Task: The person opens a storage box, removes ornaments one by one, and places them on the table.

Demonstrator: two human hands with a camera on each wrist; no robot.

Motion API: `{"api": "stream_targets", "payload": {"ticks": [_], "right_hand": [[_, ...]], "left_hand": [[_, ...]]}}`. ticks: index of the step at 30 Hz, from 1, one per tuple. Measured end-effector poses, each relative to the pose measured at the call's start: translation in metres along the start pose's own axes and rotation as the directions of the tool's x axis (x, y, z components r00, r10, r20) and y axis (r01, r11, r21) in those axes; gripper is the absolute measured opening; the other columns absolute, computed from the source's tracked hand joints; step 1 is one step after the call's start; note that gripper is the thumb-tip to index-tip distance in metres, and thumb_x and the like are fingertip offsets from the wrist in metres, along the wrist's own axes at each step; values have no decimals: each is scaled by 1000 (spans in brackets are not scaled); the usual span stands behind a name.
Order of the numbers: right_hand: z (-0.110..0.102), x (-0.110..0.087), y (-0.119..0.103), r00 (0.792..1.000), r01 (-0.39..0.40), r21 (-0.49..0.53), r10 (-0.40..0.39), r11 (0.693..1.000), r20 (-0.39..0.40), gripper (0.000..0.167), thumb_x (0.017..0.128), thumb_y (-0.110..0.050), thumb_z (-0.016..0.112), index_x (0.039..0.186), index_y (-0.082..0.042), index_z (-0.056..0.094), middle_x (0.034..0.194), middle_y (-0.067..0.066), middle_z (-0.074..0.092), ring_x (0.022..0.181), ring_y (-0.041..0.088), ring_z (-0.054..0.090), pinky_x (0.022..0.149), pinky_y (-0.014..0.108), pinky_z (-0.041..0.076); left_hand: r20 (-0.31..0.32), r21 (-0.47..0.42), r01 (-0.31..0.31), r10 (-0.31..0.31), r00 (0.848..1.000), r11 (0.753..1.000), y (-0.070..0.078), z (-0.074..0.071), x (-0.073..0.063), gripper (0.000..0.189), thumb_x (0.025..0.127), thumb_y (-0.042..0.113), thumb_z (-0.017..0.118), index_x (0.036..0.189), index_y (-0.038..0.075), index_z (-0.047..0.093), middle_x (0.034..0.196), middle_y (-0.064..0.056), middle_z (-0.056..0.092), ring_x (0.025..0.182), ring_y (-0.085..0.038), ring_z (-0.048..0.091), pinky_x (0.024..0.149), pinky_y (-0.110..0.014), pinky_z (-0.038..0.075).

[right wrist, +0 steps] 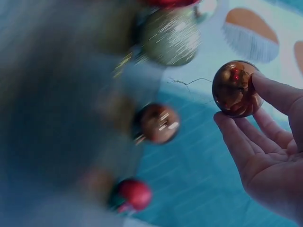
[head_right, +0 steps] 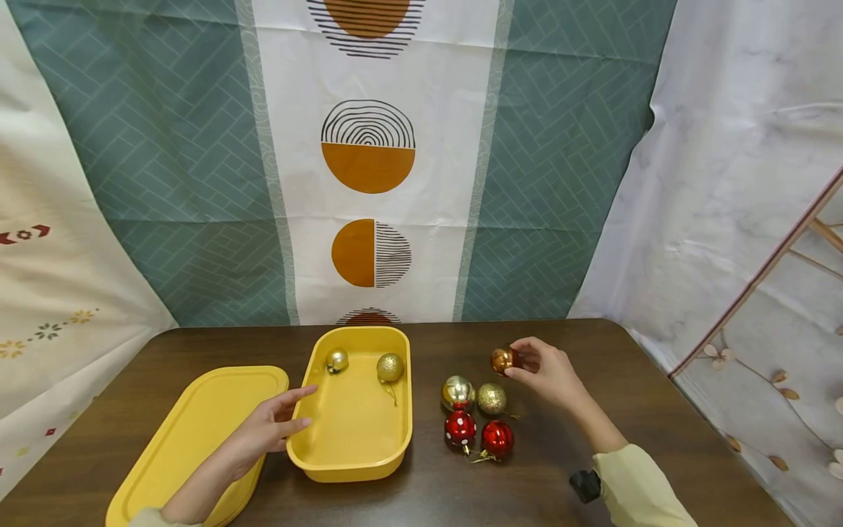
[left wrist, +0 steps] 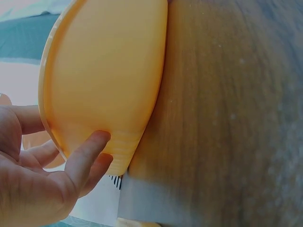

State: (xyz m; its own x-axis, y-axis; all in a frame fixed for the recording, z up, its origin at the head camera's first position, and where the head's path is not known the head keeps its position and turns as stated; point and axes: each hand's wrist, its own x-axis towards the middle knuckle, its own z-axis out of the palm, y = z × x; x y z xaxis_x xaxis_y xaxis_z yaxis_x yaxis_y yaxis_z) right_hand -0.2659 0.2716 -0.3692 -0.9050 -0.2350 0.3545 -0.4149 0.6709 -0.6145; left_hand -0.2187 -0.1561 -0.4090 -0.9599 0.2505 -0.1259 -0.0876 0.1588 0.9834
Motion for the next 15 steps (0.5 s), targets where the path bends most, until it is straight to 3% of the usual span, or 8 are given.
{"api": "stream_targets", "payload": {"ticks": [7,15], "right_hand": [[-8,-12,35,995,-102,-73,102,992,-3,38,76,-15,74,105,5,58,99,20,63,90,33,63,71,38,52],[-12,-14,61,989,-136,-150,143,979,35,38,75,-14,75,103,5,58,98,21,63,87,35,62,68,39,52]], "left_hand": [[-12,13,-1,1,1000,1000,-2,1,0,53,88,2,55,137,-4,34,122,-31,45,97,-29,57,70,-44,53],[-21,20,-1,1,1000,1000,-1,1,0,53,88,2,56,136,-4,34,124,-32,44,99,-30,56,71,-45,53]]}}
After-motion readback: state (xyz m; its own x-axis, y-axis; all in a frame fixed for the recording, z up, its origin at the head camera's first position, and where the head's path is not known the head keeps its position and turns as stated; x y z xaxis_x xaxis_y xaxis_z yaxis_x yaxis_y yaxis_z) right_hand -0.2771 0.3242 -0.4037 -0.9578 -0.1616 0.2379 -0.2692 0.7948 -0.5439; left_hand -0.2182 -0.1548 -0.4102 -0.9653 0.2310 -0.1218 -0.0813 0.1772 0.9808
